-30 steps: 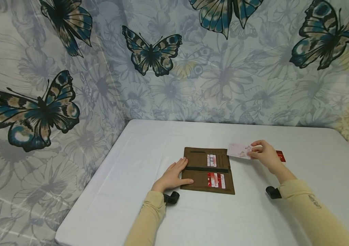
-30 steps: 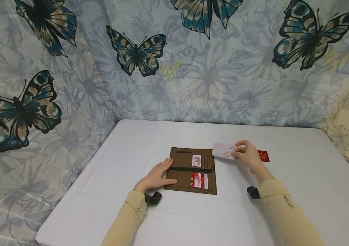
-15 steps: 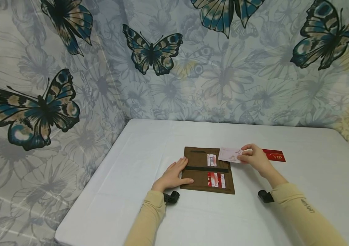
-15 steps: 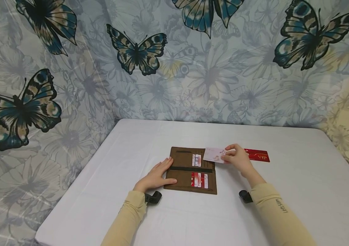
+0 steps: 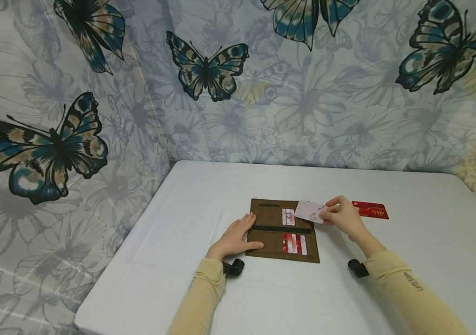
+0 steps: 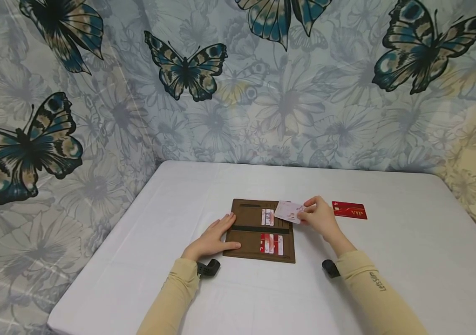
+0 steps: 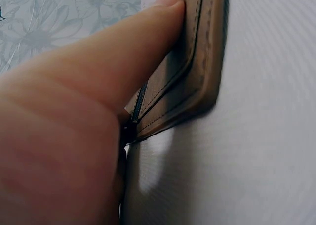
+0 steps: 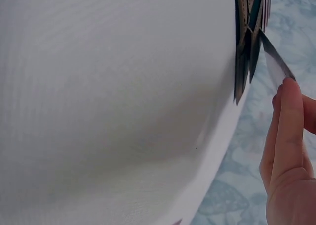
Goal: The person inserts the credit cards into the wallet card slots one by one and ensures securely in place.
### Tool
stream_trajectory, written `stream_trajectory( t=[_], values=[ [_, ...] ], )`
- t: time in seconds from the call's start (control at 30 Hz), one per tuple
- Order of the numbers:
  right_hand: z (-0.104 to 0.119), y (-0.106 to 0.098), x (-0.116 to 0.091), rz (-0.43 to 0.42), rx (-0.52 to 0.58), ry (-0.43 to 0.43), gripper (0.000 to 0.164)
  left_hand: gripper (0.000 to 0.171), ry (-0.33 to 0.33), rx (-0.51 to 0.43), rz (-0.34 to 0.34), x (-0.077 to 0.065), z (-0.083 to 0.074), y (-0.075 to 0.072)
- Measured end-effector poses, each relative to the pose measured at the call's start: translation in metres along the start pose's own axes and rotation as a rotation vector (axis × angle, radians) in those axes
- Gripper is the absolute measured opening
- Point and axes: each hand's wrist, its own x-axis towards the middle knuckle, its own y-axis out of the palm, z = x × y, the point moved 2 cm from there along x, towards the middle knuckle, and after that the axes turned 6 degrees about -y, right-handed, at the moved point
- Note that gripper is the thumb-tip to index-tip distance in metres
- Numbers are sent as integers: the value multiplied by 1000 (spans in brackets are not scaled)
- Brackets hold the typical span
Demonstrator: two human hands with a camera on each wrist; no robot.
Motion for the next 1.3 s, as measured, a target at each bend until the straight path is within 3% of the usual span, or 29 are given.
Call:
stream_trajectory(
  t=[0.4,0.9,1.3],
  values=[
    [-1,-1,1,87,53,55,37,89,-6,2,5,0,-1,0],
    [-6,-3,11,110,53,102,36,90,-7,-3,5,0,-1,-2],
    [-10,-1,9,146,117,133,37,90,-10,10,8,1,0,0]
  ],
)
